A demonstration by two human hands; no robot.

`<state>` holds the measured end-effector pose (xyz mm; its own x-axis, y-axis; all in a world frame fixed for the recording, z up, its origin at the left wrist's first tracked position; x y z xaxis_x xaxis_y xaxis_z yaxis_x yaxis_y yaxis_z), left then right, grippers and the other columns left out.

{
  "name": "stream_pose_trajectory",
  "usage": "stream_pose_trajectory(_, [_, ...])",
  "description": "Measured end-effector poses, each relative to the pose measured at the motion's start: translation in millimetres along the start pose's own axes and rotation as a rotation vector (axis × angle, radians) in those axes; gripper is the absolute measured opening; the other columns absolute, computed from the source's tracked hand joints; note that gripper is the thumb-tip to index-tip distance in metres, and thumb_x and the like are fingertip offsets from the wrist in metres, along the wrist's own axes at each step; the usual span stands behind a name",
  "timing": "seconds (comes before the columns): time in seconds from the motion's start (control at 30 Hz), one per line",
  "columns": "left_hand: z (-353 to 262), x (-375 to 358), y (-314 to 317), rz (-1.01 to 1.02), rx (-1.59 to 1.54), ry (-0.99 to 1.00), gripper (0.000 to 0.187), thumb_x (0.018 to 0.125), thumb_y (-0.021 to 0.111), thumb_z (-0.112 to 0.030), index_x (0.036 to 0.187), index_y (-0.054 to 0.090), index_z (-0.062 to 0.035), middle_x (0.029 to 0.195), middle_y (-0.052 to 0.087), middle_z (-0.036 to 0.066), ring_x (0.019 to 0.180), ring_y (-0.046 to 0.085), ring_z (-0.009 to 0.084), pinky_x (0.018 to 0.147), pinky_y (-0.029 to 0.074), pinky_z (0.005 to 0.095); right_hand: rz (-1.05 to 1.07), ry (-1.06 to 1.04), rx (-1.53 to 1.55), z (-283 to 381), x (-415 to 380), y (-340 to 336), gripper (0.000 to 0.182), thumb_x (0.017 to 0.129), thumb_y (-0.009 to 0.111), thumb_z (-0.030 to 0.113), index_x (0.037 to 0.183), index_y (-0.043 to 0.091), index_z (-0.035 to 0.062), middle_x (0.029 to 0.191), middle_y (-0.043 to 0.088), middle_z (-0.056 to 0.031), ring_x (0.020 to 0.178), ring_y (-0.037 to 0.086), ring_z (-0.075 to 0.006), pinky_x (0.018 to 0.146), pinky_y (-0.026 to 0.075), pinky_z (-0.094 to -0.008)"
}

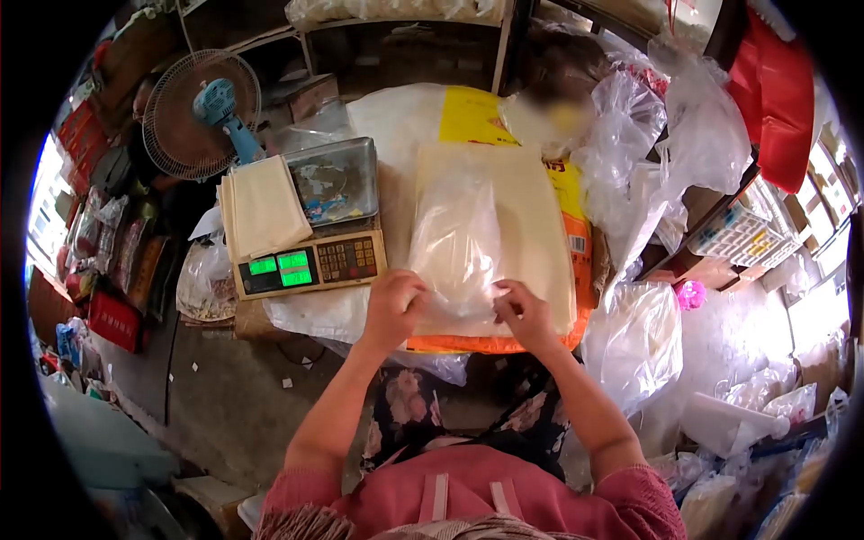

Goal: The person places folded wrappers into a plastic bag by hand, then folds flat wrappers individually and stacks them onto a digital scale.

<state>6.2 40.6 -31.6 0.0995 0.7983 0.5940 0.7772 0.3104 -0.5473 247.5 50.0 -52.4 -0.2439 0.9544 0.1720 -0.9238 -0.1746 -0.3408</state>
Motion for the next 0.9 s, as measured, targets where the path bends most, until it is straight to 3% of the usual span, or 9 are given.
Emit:
stream_pose_trajectory(0.07, [7, -4, 0, -0.283, -0.166, -0.219, 0.025, 0.078, 0.070, -0.021, 0.096, 0.062, -0.0059, 0.080, 0.059, 0.008, 0.089, 0.055, 0.0259, 0.089, 0.039, 0.0372, -0.199, 0.009, -0.069, -37, 19, 0, 0.040, 0.086, 0.066, 0.028, 0.111, 0.054, -0.0005, 0.076, 0.062, -0.0063, 0.068, 0.061, -0.0145, 0.064, 0.049, -0.0270])
stream_pose_trajectory(0.13, [41, -17, 31, -0.148, -0.323, -0.516, 0.042, 0.081, 0.069, -0.022, 0.114, 0.055, -0.0006, 0.095, 0.060, 0.010, 0.092, 0.057, 0.0248, 0.090, 0.041, 0.0366, -0.274, 0.028, -0.104, -69, 36, 7, 0.048, 0.084, 0.067, 0.037, 0.108, 0.055, -0.0025, 0.075, 0.061, -0.0048, 0.068, 0.059, -0.0138, 0.064, 0.049, -0.0269])
stream_pose_trajectory(0.2, [53, -17, 60, 0.053, -0.696, -0.883, 0.046, 0.081, 0.069, -0.019, 0.118, 0.051, 0.0015, 0.103, 0.059, 0.008, 0.091, 0.058, 0.0235, 0.084, 0.045, 0.0358, -0.035, 0.527, 0.342, -50, 44, 17, 0.051, 0.082, 0.067, 0.045, 0.105, 0.058, 0.0009, 0.076, 0.056, -0.0031, 0.065, 0.054, -0.0127, 0.058, 0.046, -0.0302])
stream_pose_trajectory(0.27, [67, -20, 75, 0.184, -0.748, -0.855, 0.053, 0.081, 0.069, -0.014, 0.124, 0.044, 0.0036, 0.107, 0.058, 0.007, 0.094, 0.058, 0.0224, 0.077, 0.049, 0.0326, 0.010, 0.638, 0.386, -43, 53, 18, 0.045, 0.086, 0.063, 0.043, 0.106, 0.058, 0.0029, 0.090, 0.061, -0.0058, 0.074, 0.059, -0.0176, 0.065, 0.049, -0.0292])
stream_pose_trajectory(0.37, [19, -16, 50, 0.138, -0.997, -1.160, 0.052, 0.079, 0.069, -0.013, 0.124, 0.048, 0.0016, 0.108, 0.060, 0.010, 0.098, 0.058, 0.0204, 0.082, 0.048, 0.0313, 0.195, 0.701, 0.818, -19, 43, 21, 0.049, 0.084, 0.065, 0.038, 0.113, 0.057, -0.0001, 0.097, 0.063, -0.0098, 0.081, 0.063, -0.0197, 0.069, 0.052, -0.0298])
stream_pose_trajectory(0.57, [-44, -6, 8, 0.018, -0.982, -0.710, 0.065, 0.075, 0.071, -0.011, 0.128, 0.038, 0.0046, 0.121, 0.048, 0.013, 0.105, 0.053, 0.0224, 0.088, 0.045, 0.0357, 0.101, 0.412, 0.754, 42, 22, -9, 0.050, 0.077, 0.070, 0.023, 0.116, 0.055, -0.0043, 0.104, 0.064, -0.0125, 0.091, 0.063, -0.0230, 0.080, 0.051, -0.0340])
stream_pose_trajectory(0.67, [-75, 44, -27, -0.048, -1.282, -0.358, 0.071, 0.075, 0.072, -0.013, 0.134, 0.035, 0.0014, 0.127, 0.043, 0.011, 0.111, 0.049, 0.0206, 0.092, 0.042, 0.0349, -0.150, 0.272, 0.793, 117, 69, -60, 0.044, 0.087, 0.057, 0.021, 0.125, 0.051, -0.0020, 0.110, 0.062, -0.0132, 0.097, 0.062, -0.0226, 0.087, 0.051, -0.0365])
stream_pose_trajectory(0.77, [-87, 59, -33, -0.036, -1.037, -0.193, 0.071, 0.076, 0.070, -0.012, 0.137, 0.034, -0.0019, 0.130, 0.042, 0.009, 0.108, 0.052, 0.0196, 0.090, 0.043, 0.0325, -0.096, -0.272, 1.028, 176, 181, -147, 0.039, 0.086, 0.059, 0.032, 0.116, 0.056, 0.0078, 0.099, 0.061, -0.0060, 0.086, 0.060, -0.0182, 0.073, 0.053, -0.0323])
stream_pose_trajectory(0.9, [-60, 11, -2, 0.264, -1.037, -0.389, 0.062, 0.080, 0.068, -0.009, 0.134, 0.039, -0.0025, 0.127, 0.045, 0.009, 0.104, 0.054, 0.0184, 0.087, 0.045, 0.0318, -0.480, -0.213, 1.118, 242, 271, -241, 0.042, 0.085, 0.061, 0.034, 0.114, 0.053, 0.0043, 0.109, 0.060, -0.0098, 0.098, 0.058, -0.0262, 0.083, 0.049, -0.0439])
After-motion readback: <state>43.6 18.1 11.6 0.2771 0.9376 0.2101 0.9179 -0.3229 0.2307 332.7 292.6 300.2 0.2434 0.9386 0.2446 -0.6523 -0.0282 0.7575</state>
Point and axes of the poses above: each hand's wrist, its own x-axis towards the middle knuckle, its own y-axis out of the palm, z = x × y, the point moved 3 cm from there along x, towards the middle knuckle
